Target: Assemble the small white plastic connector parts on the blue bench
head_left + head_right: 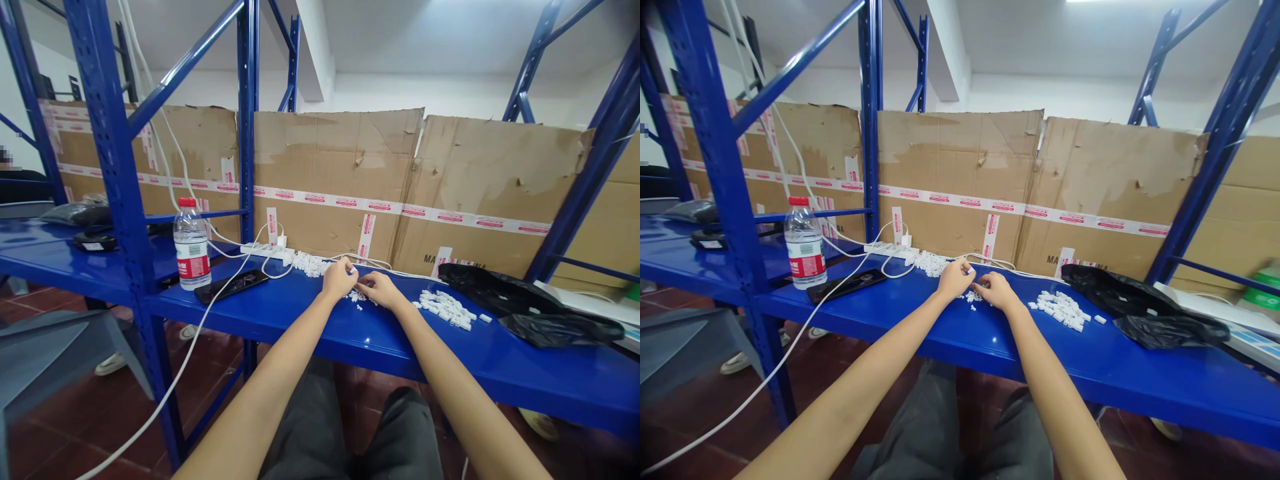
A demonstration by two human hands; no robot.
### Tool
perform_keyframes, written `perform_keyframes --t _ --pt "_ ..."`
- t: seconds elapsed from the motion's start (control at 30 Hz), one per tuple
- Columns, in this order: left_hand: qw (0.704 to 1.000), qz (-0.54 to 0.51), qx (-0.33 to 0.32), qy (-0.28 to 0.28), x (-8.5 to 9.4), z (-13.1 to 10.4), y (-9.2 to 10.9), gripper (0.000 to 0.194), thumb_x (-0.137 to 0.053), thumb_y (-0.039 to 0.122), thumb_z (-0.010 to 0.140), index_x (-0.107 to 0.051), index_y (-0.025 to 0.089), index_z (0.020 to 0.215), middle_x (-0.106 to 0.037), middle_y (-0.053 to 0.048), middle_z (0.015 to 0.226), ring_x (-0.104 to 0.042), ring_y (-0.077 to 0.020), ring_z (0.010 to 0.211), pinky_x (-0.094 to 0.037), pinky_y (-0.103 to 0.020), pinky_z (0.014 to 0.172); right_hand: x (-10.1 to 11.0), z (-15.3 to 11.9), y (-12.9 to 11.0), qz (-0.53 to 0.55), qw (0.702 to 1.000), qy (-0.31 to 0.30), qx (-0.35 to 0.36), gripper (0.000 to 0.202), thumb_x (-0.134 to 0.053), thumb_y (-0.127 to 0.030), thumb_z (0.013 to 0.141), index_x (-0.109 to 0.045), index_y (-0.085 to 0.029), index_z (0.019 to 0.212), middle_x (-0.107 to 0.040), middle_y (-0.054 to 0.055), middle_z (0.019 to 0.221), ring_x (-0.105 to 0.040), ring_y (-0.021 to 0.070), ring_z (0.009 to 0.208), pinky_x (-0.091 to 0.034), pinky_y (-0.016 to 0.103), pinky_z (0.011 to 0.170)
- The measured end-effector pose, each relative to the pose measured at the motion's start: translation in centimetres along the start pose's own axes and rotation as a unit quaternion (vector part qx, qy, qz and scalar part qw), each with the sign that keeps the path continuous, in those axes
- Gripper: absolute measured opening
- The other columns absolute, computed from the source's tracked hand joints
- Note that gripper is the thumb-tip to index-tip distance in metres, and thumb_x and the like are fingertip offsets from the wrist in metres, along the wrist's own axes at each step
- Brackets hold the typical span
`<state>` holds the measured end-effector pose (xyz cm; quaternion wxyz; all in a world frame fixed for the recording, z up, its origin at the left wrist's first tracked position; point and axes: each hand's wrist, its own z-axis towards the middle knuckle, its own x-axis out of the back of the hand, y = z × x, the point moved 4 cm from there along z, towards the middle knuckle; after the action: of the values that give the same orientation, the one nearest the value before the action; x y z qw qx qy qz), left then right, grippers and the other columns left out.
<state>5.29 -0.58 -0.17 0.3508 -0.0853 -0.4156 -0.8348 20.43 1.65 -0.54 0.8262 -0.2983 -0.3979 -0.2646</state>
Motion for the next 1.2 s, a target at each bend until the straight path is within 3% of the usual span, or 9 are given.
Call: perform_keyframes --t 0.13,0.4,0.57,0.7,0.83,1.0,1.1,1.2 --pt "1.0 0.017 -0.012 -0.001 0.0 -0.1 0.1 0.006 -0.067 0.02 0.081 -0.062 0.023 0.082 -0.07 -0.002 0.078 -0.064 -0.019 0.071 -0.046 -0.029 0.07 -0.2 0.1 -0.1 -0.001 1.0 -0.007 0.017 0.026 -0.073 -0.04 0.085 -0.082 -0.017 0.091 -0.07 0.008 0.087 -0.063 0.0183 0.076 -0.047 0.028 0.073" --pt "0.999 0.027 -0.021 -0.016 -0.1 -0.1 0.0 0.007 -0.068 0.019 0.082 -0.063 0.024 0.082 -0.071 -0.003 0.081 -0.064 -0.0209 0.075 -0.044 -0.029 0.07 -0.4 0.4 1.1 -0.007 1.0 0.016 -0.002 0.015 -0.071 -0.029 0.084 -0.079 -0.017 0.079 -0.068 0.007 0.082 -0.062 0.0183 0.073 -0.045 0.027 0.068" --pt "1.0 0.003 -0.008 -0.013 0.0 -0.1 0.1 0.007 -0.07 0.02 0.082 -0.064 0.023 0.081 -0.068 -0.001 0.077 -0.062 -0.0188 0.07 -0.044 -0.028 0.069 0.0 0.2 0.2 0.005 1.0 0.017 0.017 0.022 -0.07 -0.036 0.087 -0.079 -0.017 0.08 -0.068 0.006 0.08 -0.061 0.0171 0.073 -0.045 0.027 0.071" --pt "0.999 -0.039 0.016 0.028 0.4 0.3 -0.1 0.009 -0.071 0.023 0.083 -0.063 0.021 0.079 -0.069 -0.001 0.087 -0.059 -0.0152 0.068 -0.045 -0.027 0.07 -0.3 0.2 -0.7 0.026 0.999 -0.014 0.026 0.023 -0.079 -0.04 0.079 -0.08 -0.017 0.08 -0.066 0.004 0.074 -0.058 0.0164 0.068 -0.043 0.026 0.066" --pt "0.993 -0.083 0.052 0.064 0.7 0.7 -0.6 0.008 -0.071 0.021 0.082 -0.063 0.019 0.08 -0.069 -0.003 0.095 -0.06 -0.0141 0.073 -0.047 -0.026 0.073 -0.3 0.2 -0.7 0.038 0.999 -0.011 0.016 0.014 -0.073 -0.029 0.083 -0.078 -0.017 0.078 -0.066 0.003 0.071 -0.057 0.0152 0.065 -0.041 0.025 0.062" --pt "0.987 -0.129 0.083 0.052 0.4 0.9 -1.0 0.007 -0.072 0.019 0.08 -0.065 0.019 0.079 -0.071 0.0 0.081 -0.064 -0.0148 0.072 -0.049 -0.026 0.073 0.1 0.0 -0.6 0.045 0.999 0.003 0.016 0.023 -0.066 -0.03 0.088 -0.076 -0.017 0.072 -0.068 0.004 0.069 -0.057 0.0156 0.065 -0.041 0.026 0.063" --pt "0.983 -0.145 0.102 0.046 0.0 1.0 -1.4 0.01 -0.075 0.017 0.077 -0.064 0.018 0.077 -0.071 0.0 0.078 -0.066 -0.0146 0.069 -0.05 -0.027 0.072 0.1 -0.1 -1.0 0.054 0.998 -0.002 0.027 0.024 -0.072 -0.04 0.085 -0.08 -0.017 0.084 -0.07 0.004 0.076 -0.06 0.0167 0.069 -0.044 0.027 0.066" --pt "0.978 -0.162 0.124 0.037 -0.4 1.1 -1.9 0.013 -0.076 0.017 0.079 -0.063 0.017 0.08 -0.07 0.001 0.077 -0.064 -0.0122 0.06 -0.051 -0.026 0.068 -0.2 0.0 -1.5 0.052 0.998 -0.025 0.037 0.024 -0.078 -0.039 0.081 -0.082 -0.018 0.09 -0.068 0.004 0.076 -0.06 0.0164 0.068 -0.045 0.027 0.067"
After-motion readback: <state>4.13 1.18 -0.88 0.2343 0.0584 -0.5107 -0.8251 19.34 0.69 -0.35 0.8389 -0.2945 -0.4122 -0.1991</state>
